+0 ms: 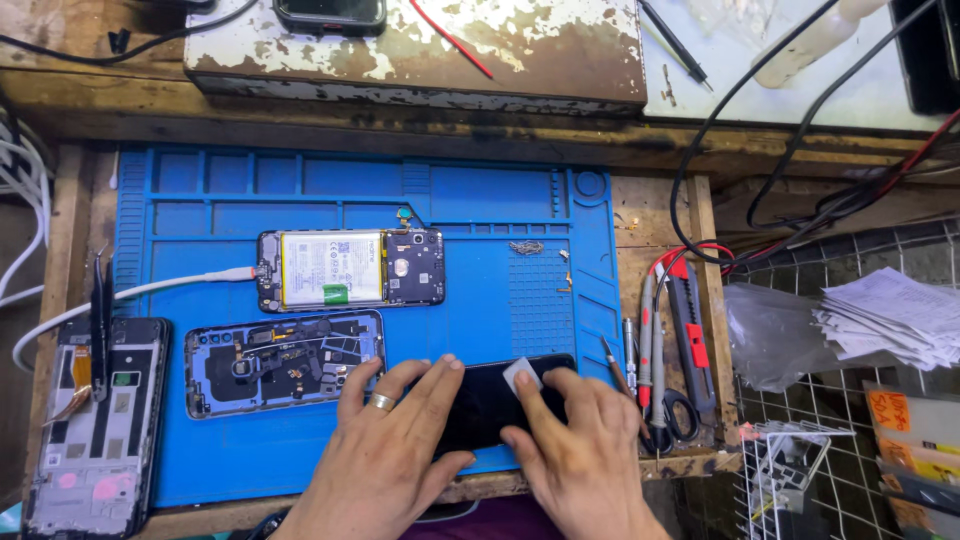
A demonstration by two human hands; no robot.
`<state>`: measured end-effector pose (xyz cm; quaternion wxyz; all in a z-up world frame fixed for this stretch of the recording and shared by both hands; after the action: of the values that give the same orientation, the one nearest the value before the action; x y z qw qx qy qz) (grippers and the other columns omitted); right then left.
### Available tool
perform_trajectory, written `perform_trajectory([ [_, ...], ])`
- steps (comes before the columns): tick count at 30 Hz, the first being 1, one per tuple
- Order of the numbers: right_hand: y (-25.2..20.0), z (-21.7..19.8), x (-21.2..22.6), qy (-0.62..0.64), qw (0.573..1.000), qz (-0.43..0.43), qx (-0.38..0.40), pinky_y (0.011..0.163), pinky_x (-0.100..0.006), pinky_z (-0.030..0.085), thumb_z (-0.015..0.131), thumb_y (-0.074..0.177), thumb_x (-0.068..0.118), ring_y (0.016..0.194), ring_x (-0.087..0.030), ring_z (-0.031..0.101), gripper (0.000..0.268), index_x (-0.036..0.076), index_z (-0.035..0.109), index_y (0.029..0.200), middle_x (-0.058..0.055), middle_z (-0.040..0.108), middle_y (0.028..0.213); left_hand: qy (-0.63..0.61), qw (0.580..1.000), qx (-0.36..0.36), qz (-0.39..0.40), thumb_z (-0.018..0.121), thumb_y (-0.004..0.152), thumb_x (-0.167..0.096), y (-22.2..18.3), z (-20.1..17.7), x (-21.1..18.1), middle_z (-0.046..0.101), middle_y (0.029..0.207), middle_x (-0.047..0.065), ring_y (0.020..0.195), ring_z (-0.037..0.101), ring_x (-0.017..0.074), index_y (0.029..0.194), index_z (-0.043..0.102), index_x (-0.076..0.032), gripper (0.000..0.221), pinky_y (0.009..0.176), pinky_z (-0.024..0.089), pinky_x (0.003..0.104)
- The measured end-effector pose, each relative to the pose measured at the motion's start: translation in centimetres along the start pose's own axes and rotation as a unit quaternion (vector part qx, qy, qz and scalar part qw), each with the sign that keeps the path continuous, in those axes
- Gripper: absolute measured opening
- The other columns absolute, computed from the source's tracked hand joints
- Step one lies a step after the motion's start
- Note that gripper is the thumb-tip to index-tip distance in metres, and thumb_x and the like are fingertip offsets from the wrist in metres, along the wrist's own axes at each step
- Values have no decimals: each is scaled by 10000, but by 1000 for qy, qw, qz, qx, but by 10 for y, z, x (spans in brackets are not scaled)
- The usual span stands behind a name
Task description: The person manipulates internal smartphone components on a workbench. They handle a mobile screen, disconnect ribbon cables, and use a cloth to wipe the surface of a mobile device.
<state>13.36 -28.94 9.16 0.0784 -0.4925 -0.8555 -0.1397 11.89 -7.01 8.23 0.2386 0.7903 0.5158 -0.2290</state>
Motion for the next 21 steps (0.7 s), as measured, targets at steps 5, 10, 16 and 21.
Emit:
perform_trajectory([
  [5, 4, -1, 6, 18, 999, -30, 14, 929, -484, 373, 767, 801, 392, 1084, -329, 526, 539, 114, 694, 1257, -116, 589, 1195, 0, 1000, 11, -7, 793, 775, -338, -4, 0, 1, 547, 1389, 198, 1255, 497, 362, 1399, 441, 79, 829, 1076, 274, 594],
  [10, 2, 0, 1, -10, 1000, 15, 3, 942, -484, 379, 773, 803, 366, 1110, -344, 521, 538, 106, 692, 1267, -121, 594, 1214, 3, 1000, -16, 5, 787, 753, -348, 0, -1, 0, 553, 1393, 210, 1244, 510, 363, 1396, 443, 85, 848, 1067, 271, 597],
  [16, 1, 2, 3, 25, 1000, -13, 10, 938, -472, 375, 773, 803, 370, 1118, -338, 527, 534, 135, 701, 1277, -124, 588, 1223, -9, 1000, 0, -4, 788, 780, -339, -3, -1, 0, 559, 1384, 192, 1250, 505, 358, 1401, 444, 85, 827, 1082, 274, 583],
  [21, 4, -2, 3, 24, 999, -23, 18, 937, -485, 367, 770, 801, 368, 1122, -357, 525, 548, 107, 686, 1276, -152, 580, 1224, 1, 1000, -12, 6, 779, 784, -347, 0, -4, 0, 557, 1383, 195, 1251, 505, 355, 1392, 447, 86, 817, 1085, 271, 579],
])
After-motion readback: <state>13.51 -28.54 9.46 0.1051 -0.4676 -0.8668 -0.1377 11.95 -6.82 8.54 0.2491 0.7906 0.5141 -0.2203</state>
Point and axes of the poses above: each hand's wrist, its own y-axis towards the middle knuckle, its own z-axis out of the palm, x = y × z, the point moved 1 cm from there along y, towards the middle knuckle
